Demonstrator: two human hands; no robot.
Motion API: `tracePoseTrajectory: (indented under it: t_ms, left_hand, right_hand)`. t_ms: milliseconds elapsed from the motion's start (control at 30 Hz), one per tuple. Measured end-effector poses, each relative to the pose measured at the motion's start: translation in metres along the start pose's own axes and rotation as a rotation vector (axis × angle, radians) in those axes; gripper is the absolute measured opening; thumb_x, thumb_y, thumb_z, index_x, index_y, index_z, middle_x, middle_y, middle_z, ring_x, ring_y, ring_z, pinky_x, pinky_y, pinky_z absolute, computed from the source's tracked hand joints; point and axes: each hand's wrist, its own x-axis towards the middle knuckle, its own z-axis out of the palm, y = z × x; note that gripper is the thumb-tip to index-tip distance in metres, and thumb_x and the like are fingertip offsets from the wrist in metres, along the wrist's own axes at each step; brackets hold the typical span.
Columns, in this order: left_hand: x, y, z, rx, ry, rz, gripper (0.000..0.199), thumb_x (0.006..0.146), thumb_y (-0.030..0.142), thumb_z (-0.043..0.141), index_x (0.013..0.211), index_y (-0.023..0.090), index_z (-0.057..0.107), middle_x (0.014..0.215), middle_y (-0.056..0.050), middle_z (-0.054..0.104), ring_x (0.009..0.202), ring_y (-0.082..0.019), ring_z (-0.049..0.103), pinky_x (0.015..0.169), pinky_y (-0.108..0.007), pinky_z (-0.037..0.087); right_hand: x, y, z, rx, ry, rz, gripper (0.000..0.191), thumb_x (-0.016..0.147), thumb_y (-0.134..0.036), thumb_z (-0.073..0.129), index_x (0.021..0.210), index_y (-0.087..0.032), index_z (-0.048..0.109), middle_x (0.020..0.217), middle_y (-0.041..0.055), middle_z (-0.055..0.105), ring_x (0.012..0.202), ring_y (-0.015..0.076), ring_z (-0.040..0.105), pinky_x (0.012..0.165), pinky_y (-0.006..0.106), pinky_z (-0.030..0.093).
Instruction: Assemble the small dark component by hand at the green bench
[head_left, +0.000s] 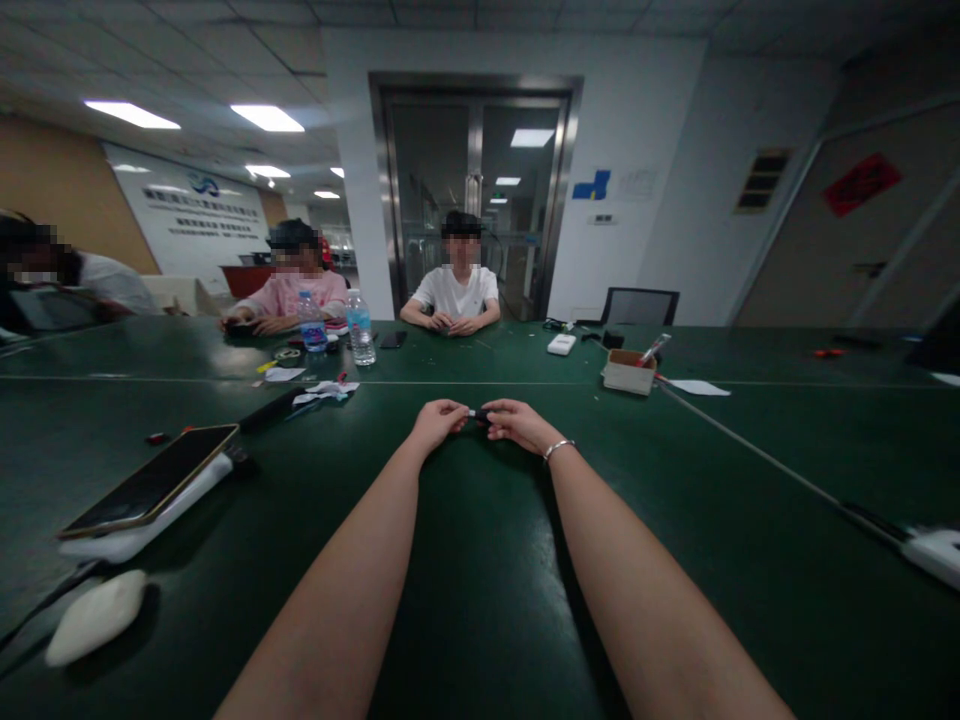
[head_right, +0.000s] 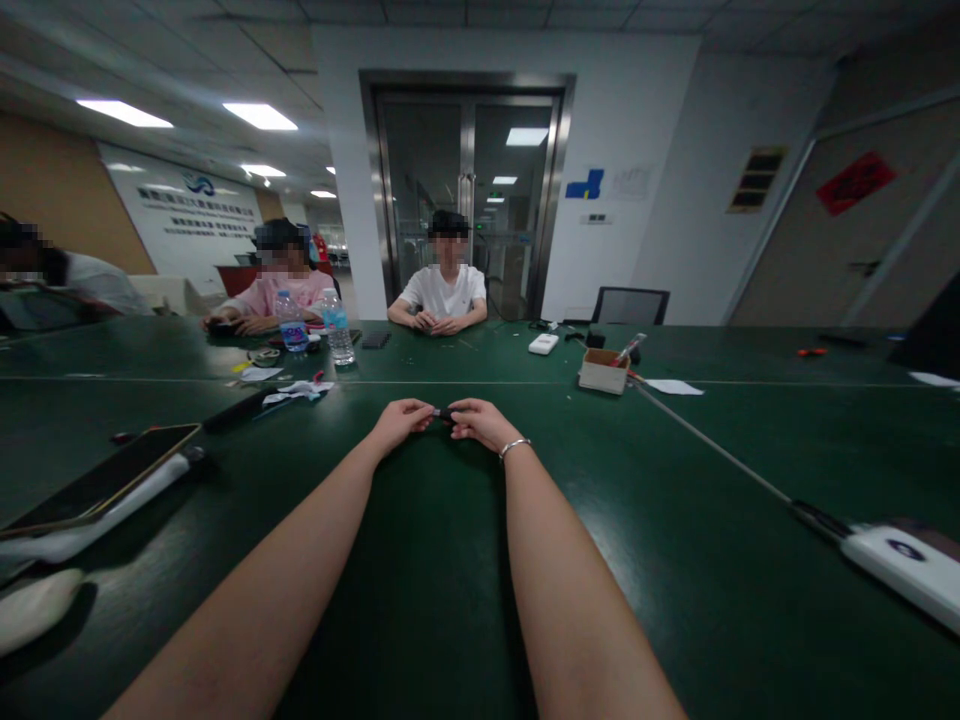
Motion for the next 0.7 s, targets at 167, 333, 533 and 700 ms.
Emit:
tracePoseTrajectory:
  t_ms: [167, 333, 533, 700]
  left_hand:
    - [0.0006, -0.0002, 0.0006, -0.004, 0.004, -0.011, 0.024, 0.067, 0.031, 0.069, 0.078, 0.010, 0.065, 0.064, -0.004, 0.062, 0.057, -0.010, 0.056, 0.058, -0.025, 0.045]
    - [0.0041, -0.0051, -0.0008, 0.008, 0.004, 0.015, 0.027, 0.065, 0.034, 0.070, 0.078, 0.011, 0.064, 0.067, -0.004, 0.063, 0.059, -0.011, 0.057, 0.060, -0.025, 0.046]
    - [0.0058, -0.0085, -0.0026, 0.036, -0.002, 0.048, 0.030, 0.063, 0.036, 0.071, 0.080, 0.012, 0.064, 0.070, -0.004, 0.064, 0.059, -0.010, 0.056, 0.061, -0.025, 0.046]
    - [0.0051, -0.0074, -0.0018, -0.001, -0.001, 0.050, 0.031, 0.063, 0.035, 0.071, 0.082, 0.012, 0.062, 0.069, -0.004, 0.064, 0.057, -0.010, 0.055, 0.058, -0.025, 0.045]
  right_hand:
    - [-0.0004, 0.0000, 0.0000, -0.003, -0.007, -0.003, 0.023, 0.077, 0.001, 0.056, 0.098, -0.009, 0.056, 0.061, 0.0014, 0.060, 0.052, 0.0087, 0.059, 0.057, 0.023, 0.056]
    - [0.0004, 0.0006, -0.0009, -0.009, -0.012, 0.001, 0.025, 0.076, 0.002, 0.058, 0.098, -0.009, 0.056, 0.062, 0.0004, 0.060, 0.053, 0.0084, 0.060, 0.056, 0.021, 0.056]
    - [-0.0002, 0.0002, -0.0003, -0.009, -0.013, 0.003, 0.027, 0.074, 0.002, 0.060, 0.098, -0.009, 0.056, 0.062, -0.0003, 0.060, 0.053, 0.0085, 0.061, 0.057, 0.022, 0.057]
    - [-0.0006, 0.0002, 0.0001, 0.000, -0.013, -0.007, 0.025, 0.073, 0.001, 0.063, 0.096, -0.009, 0.058, 0.061, 0.0005, 0.060, 0.053, 0.0087, 0.061, 0.056, 0.021, 0.057]
